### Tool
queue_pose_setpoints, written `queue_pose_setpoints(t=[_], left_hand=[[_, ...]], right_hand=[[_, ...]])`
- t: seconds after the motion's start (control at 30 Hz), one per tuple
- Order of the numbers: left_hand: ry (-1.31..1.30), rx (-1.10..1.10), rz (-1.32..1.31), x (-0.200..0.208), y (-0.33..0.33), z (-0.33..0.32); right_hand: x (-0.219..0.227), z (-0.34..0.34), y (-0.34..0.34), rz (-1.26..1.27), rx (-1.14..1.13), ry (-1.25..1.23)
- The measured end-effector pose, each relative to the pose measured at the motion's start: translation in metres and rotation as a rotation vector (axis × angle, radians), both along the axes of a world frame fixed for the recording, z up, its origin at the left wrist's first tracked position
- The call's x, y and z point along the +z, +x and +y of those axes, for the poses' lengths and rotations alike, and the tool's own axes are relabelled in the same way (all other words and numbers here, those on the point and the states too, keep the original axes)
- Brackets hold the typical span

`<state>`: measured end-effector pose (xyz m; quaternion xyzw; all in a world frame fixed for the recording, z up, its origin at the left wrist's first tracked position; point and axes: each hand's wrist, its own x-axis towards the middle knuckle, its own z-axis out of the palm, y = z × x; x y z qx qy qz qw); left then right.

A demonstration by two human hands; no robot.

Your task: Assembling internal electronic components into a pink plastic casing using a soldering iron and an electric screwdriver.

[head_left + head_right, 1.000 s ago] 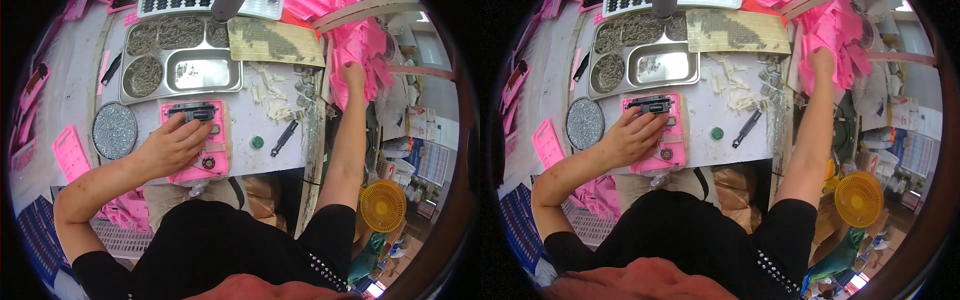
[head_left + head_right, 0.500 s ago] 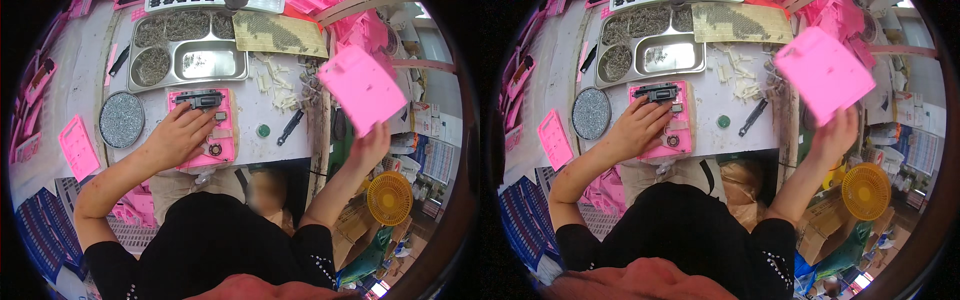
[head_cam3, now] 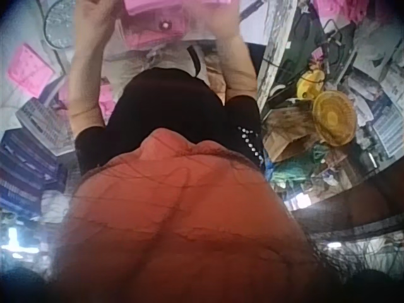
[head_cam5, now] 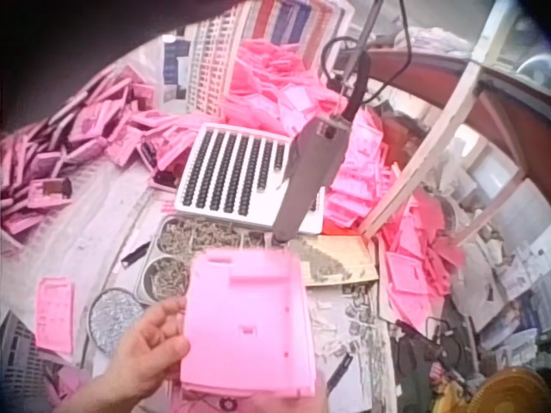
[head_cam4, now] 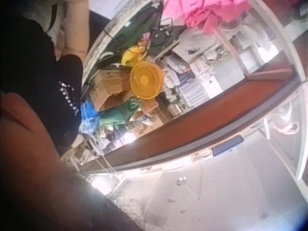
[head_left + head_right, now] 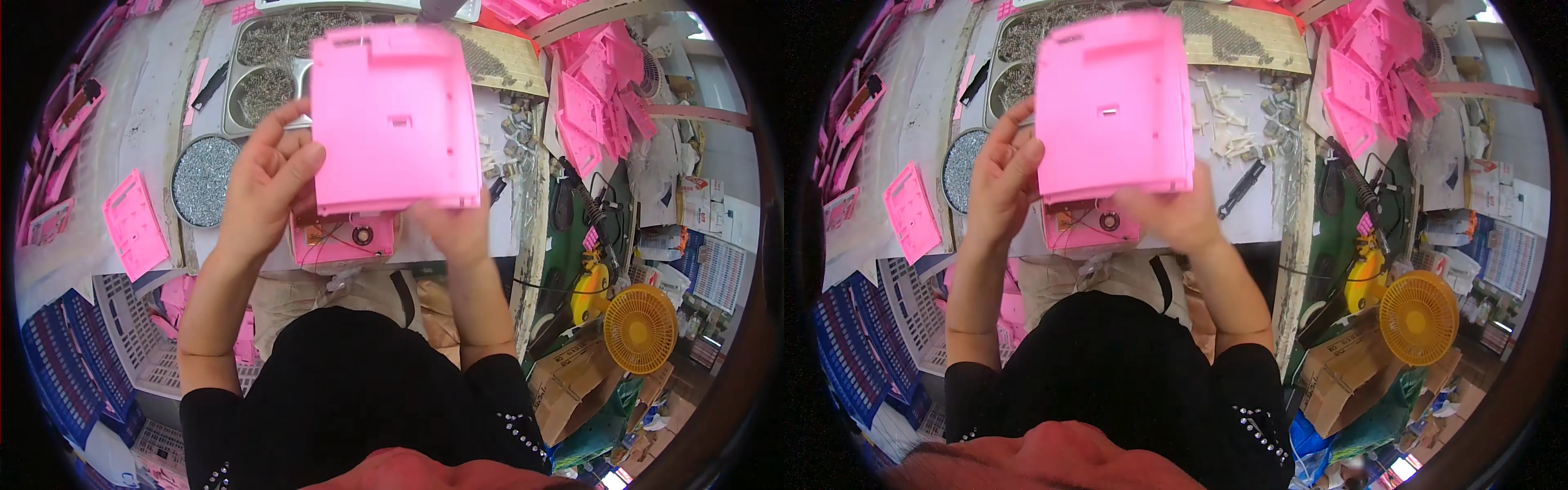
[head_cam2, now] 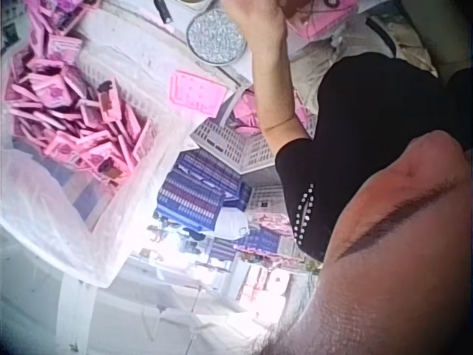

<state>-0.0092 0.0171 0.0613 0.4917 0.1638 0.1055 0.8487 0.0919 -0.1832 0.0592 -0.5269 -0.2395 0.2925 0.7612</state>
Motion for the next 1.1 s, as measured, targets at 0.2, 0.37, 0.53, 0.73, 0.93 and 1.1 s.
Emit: queue_pose_setpoints(t=[0.2, 0.37, 0.53, 0.73, 0.93, 1.1], left_hand=[[0.516, 0.056, -0.084, 0.008, -0.005, 0.005], [0.928, -0.056, 0.118, -0.018, -0.040, -0.005], [1.067, -0.137, 0.202, -0.036, -0.052, -0.005], [1.054, -0.143, 0.209, -0.045, -0.056, -0.005], [0.953, -0.088, 0.237, -0.054, -0.066, -0.007], [0.971, -0.044, 0.265, -0.054, -0.070, -0.011]], right_hand=[[0.015, -0.006, 0.015, -0.173, -0.182, -0.279], [-0.015, -0.038, -0.026, -0.618, -0.112, -0.679], [-0.046, -0.044, -0.046, -0.639, -0.025, -0.783], [-0.050, -0.041, -0.042, -0.629, 0.028, -0.800], [-0.058, -0.038, -0.026, -0.847, 0.129, -0.749], [-0.049, -0.034, -0.018, -0.948, 0.222, -0.799]])
